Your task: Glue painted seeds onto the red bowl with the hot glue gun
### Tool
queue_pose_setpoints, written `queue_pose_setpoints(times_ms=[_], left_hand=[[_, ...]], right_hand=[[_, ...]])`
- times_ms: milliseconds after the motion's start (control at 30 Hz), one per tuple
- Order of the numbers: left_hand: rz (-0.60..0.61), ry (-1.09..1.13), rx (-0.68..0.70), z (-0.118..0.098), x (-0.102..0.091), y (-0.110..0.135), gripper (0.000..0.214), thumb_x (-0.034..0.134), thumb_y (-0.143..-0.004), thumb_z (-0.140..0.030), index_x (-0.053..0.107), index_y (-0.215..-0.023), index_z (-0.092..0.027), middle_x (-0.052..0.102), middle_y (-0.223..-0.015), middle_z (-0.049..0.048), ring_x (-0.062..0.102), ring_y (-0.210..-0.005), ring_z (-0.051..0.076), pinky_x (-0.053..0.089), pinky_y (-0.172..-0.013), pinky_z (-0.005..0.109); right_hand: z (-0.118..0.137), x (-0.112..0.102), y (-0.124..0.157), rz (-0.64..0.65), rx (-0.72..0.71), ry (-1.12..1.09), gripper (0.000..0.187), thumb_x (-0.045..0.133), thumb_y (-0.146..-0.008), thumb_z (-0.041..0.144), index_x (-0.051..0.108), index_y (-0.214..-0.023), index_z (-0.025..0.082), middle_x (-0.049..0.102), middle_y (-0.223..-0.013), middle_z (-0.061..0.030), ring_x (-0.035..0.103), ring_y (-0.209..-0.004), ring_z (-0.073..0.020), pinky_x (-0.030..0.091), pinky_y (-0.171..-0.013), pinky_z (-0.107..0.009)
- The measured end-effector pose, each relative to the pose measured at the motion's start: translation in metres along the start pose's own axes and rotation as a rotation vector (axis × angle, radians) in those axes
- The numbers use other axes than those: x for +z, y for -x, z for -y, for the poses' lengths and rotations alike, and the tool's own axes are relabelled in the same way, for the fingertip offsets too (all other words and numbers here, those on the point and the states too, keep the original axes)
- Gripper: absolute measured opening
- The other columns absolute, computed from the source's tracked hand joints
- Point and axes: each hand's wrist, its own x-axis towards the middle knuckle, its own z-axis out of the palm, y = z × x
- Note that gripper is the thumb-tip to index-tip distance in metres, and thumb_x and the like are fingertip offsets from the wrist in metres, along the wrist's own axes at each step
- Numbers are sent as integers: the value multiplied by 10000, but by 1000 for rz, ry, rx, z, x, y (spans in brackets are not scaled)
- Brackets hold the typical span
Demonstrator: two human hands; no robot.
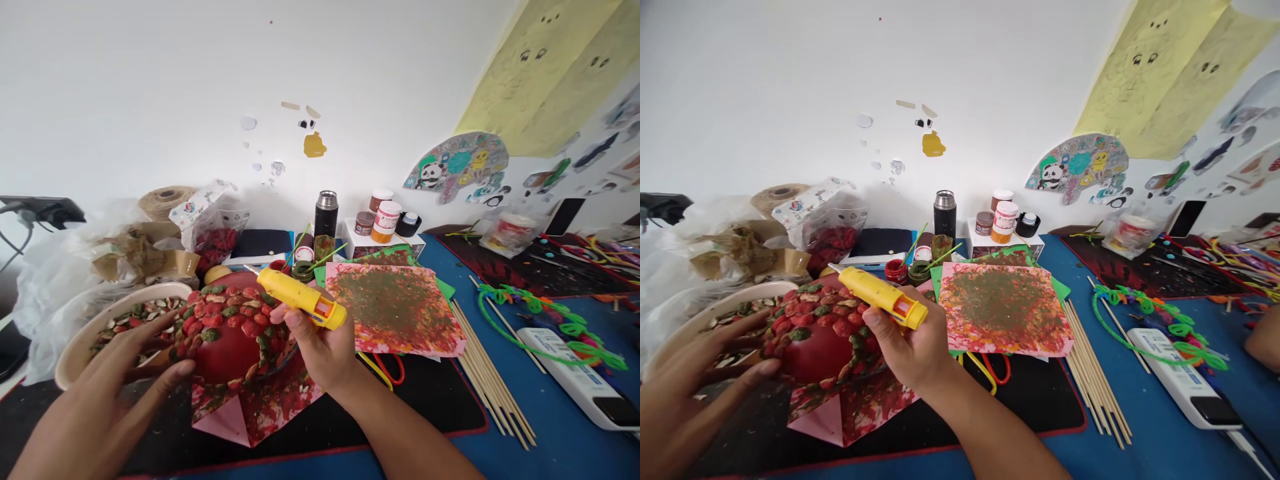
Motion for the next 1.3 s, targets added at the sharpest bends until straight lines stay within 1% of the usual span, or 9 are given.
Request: queue_pose_setpoints(times_ms=[100,167,267,367,733,900,1133,1233,1300], left_hand=[[43,102,-53,-8,2,-4,609,619,-958,-766,728,-1454,-428,876,-1327,10,869,-769,266,737,-662,391],[25,80,-49,-8,3,-8,607,593,-967,-772,743,-1429,-408,871,-1332,23,879,-927,310,748,-736,431],[-2,4,33,-4,2,-13,605,542,-995,-759,736,-1435,-392,823,-1465,53,769,-1355,403,702,-1042,566],[-7,-21,107,-1,-1,-16,569,526,-1029,-702,708,-1471,-393,791,-1535,65,685,-1480,414,558,-1246,649],[-5,31,131,-9,4,-43,568,470,-1074,-695,738,-1444,-359,839,-1430,41,764,-1358,360,628,-1132,511],[-2,93,88,-17,0,-36,575,523,-1061,-702,738,-1473,-364,808,-1509,26,720,-1444,349,631,-1167,501],[33,149,38,-17,-9,-23,572,593,-1034,-725,735,-1479,-396,771,-1575,33,695,-1485,376,656,-1154,537],[14,196,14,-22,-11,-15,683,618,-1011,-752,603,-1627,-456,678,-1703,30,682,-1512,391,601,-1238,611],[-49,176,94,-31,-12,-9,838,643,-974,-801,464,-1730,-489,578,-1797,47,601,-1595,434,477,-1338,706]], right_hand=[[0,1,1,15,-46,-30,432,710,-1138,601,836,-986,216,839,-915,-85,798,-749,-214,673,-669,-341],[1,1,2,26,-75,-58,409,729,-1133,580,831,-981,214,826,-901,-83,814,-763,-224,694,-695,-355],[0,0,4,26,-91,-72,380,752,-1126,559,817,-976,215,811,-890,-75,809,-736,-219,707,-706,-365],[-1,0,5,20,-59,-64,384,744,-1125,575,809,-980,225,797,-875,-68,805,-752,-225,710,-712,-374],[-6,-2,8,18,-13,-65,333,777,-1114,534,845,-1022,221,836,-947,-97,839,-801,-236,638,-590,-304],[-5,-2,10,21,0,-32,394,744,-1124,583,837,-1011,217,836,-979,-113,846,-840,-246,652,-586,-304],[-6,0,12,50,-18,15,447,731,-1115,637,830,-953,233,834,-932,-100,844,-818,-254,712,-636,-344],[-4,0,12,54,-11,20,443,722,-1124,627,824,-952,231,831,-920,-97,840,-810,-250,718,-646,-347],[-3,1,12,58,-19,5,426,721,-1133,604,818,-950,232,820,-902,-90,838,-804,-247,719,-657,-350]])
